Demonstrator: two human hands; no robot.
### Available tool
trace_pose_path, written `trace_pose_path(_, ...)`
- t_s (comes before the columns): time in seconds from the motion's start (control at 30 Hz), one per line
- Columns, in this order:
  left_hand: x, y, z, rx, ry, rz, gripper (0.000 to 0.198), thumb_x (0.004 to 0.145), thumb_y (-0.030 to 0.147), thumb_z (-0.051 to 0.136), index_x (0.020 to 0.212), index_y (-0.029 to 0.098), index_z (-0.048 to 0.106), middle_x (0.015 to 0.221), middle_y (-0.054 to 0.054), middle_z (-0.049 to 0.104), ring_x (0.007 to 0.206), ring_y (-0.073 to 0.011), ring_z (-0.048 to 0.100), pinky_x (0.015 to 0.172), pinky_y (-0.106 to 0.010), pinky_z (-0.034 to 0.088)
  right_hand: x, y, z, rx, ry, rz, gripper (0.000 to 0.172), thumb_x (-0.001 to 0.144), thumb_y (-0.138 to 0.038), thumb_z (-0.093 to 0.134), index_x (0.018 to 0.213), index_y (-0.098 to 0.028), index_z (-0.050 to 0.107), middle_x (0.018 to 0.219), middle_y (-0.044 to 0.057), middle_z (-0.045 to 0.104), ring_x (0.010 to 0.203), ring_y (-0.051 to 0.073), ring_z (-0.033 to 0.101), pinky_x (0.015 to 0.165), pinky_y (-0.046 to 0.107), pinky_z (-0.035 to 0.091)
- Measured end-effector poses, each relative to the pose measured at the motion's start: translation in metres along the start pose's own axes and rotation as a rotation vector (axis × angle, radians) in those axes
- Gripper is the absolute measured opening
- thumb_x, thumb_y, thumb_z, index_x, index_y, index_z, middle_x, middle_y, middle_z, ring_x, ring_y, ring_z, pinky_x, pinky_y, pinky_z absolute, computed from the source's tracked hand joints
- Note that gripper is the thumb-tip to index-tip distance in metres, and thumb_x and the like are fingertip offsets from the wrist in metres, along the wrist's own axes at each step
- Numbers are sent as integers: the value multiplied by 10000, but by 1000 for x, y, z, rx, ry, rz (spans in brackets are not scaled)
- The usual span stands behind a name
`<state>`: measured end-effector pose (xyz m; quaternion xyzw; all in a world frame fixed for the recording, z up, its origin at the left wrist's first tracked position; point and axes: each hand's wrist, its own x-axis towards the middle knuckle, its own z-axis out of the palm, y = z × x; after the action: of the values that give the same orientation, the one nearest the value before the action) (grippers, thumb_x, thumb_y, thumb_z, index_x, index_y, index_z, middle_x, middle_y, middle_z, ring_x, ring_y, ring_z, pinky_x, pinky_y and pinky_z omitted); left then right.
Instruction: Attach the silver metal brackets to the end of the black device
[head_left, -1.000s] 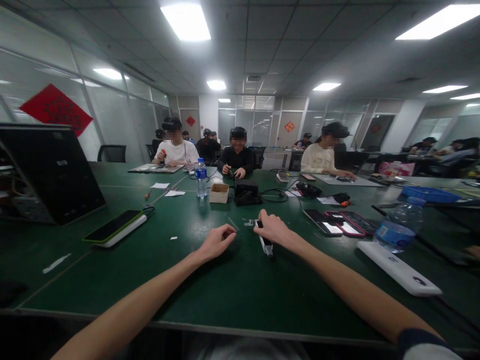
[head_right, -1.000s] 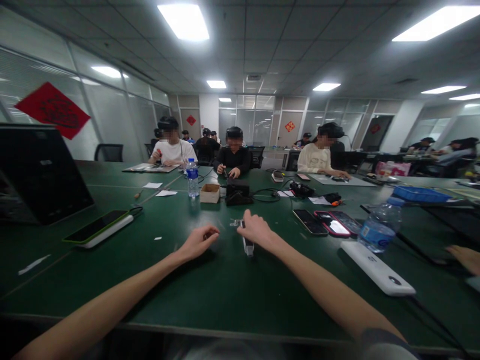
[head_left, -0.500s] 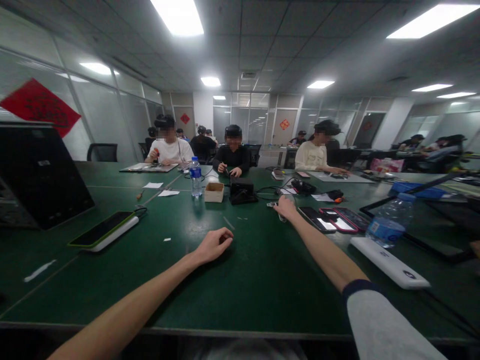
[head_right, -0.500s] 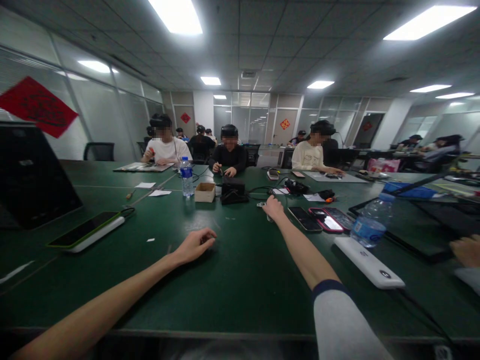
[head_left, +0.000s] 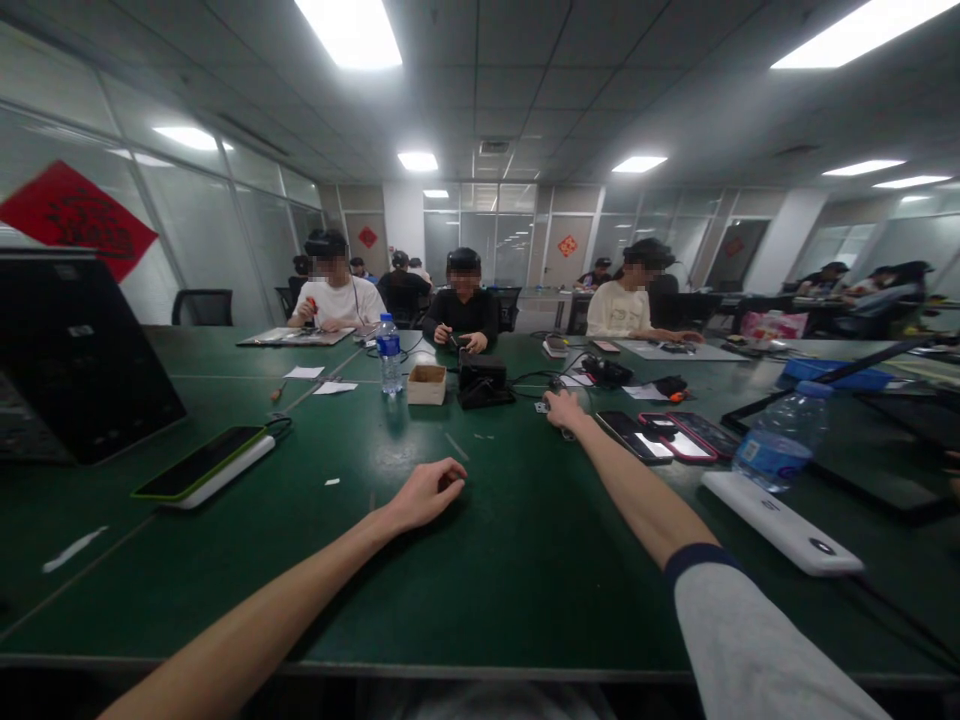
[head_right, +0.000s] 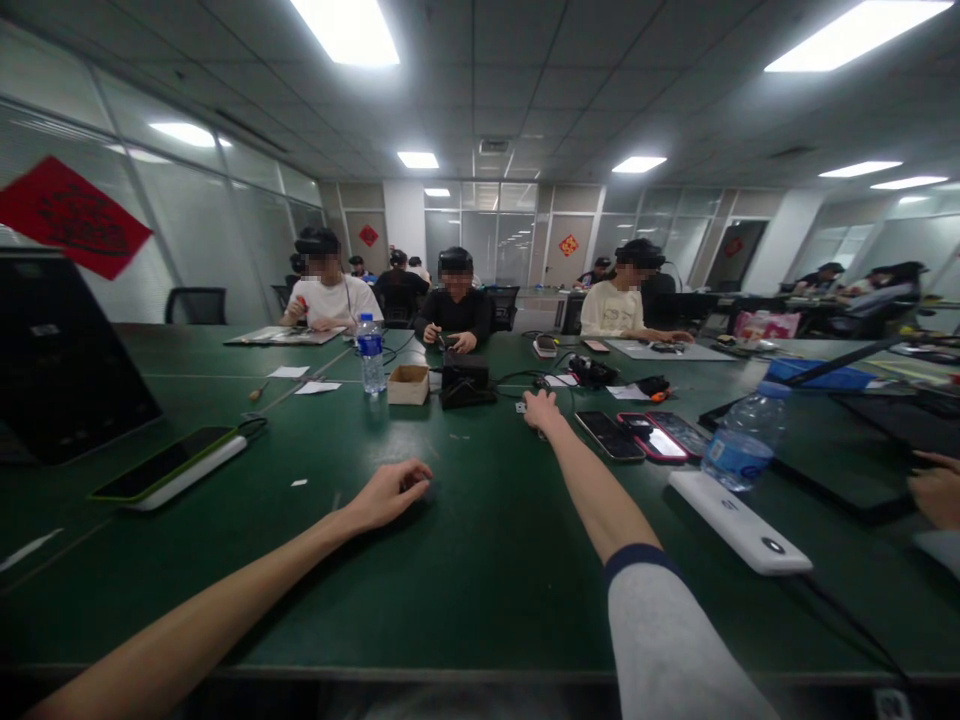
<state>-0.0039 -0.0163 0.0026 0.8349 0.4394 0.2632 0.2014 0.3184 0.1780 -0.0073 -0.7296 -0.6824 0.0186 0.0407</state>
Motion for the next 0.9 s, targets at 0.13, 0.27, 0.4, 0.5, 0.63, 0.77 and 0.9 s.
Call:
trace_pose_path(0.13, 0, -1, 0, -6, -19, 10, 184, 877, 269, 523, 992, 168, 625, 855, -24, 684, 742, -159, 623, 687, -265, 485, 5, 3, 0, -36, -32, -35, 389, 906, -297, 488, 1293, -278, 460, 1298, 140, 384, 1202, 334, 364, 900, 419, 379)
trace_pose_path(0.27, 0, -3, 1, -5, -32, 13, 182, 880, 276, 520, 989, 171, 621, 862, -22, 680, 747, -156, 620, 688, -262, 483, 7, 3, 2, -83, -44, -66, 424, 909, -285, 475, 1331, -294, 429, 1339, 144, 352, 1229, 352, 335, 901, 443, 381)
trace_pose_path(0.4, 0, -3, 2, 0, -29, 25, 177, 875, 270, 521, 986, 172, 618, 862, -21, 678, 752, -155, 619, 687, -257, 478, 4, 3, 7, -114, -21, -76, 458, 920, -237, 414, 1372, -295, 374, 1354, 152, 330, 1233, 354, 324, 880, 436, 399)
trace_pose_path(0.5, 1, -4, 3, 15, -18, 36, 169, 866, 251, 520, 975, 172, 621, 839, -18, 678, 731, -151, 613, 683, -255, 472, 3, 2, 8, -129, -17, -84, 427, 922, -223, 384, 1344, -280, 421, 1347, 154, 334, 1230, 354, 324, 873, 428, 407)
trace_pose_path(0.63, 1, -6, 4, 24, -20, 35, 169, 860, 249, 521, 973, 176, 623, 826, -13, 678, 710, -148, 608, 669, -251, 467, 3, 1, 6, -134, -28, -84, 417, 912, -223, 399, 1321, -275, 460, 1341, 154, 342, 1233, 365, 322, 865, 433, 413)
trace_pose_path(0.77, 1, -8, 4, 18, -29, 34, 185, 865, 261, 519, 995, 179, 622, 844, -15, 681, 724, -149, 612, 673, -251, 473, 4, 3, 7, -125, -15, -81, 502, 908, -232, 426, 1399, -294, 342, 1354, 155, 329, 1235, 362, 323, 870, 430, 408)
trace_pose_path(0.9, 0, -7, 4, 22, -29, 38, 184, 864, 257, 518, 994, 177, 622, 839, -15, 676, 724, -148, 613, 674, -249, 472, 3, 4, 7, -122, -14, -92, 442, 920, -264, 424, 1361, -281, 386, 1343, 158, 339, 1222, 360, 337, 871, 435, 403)
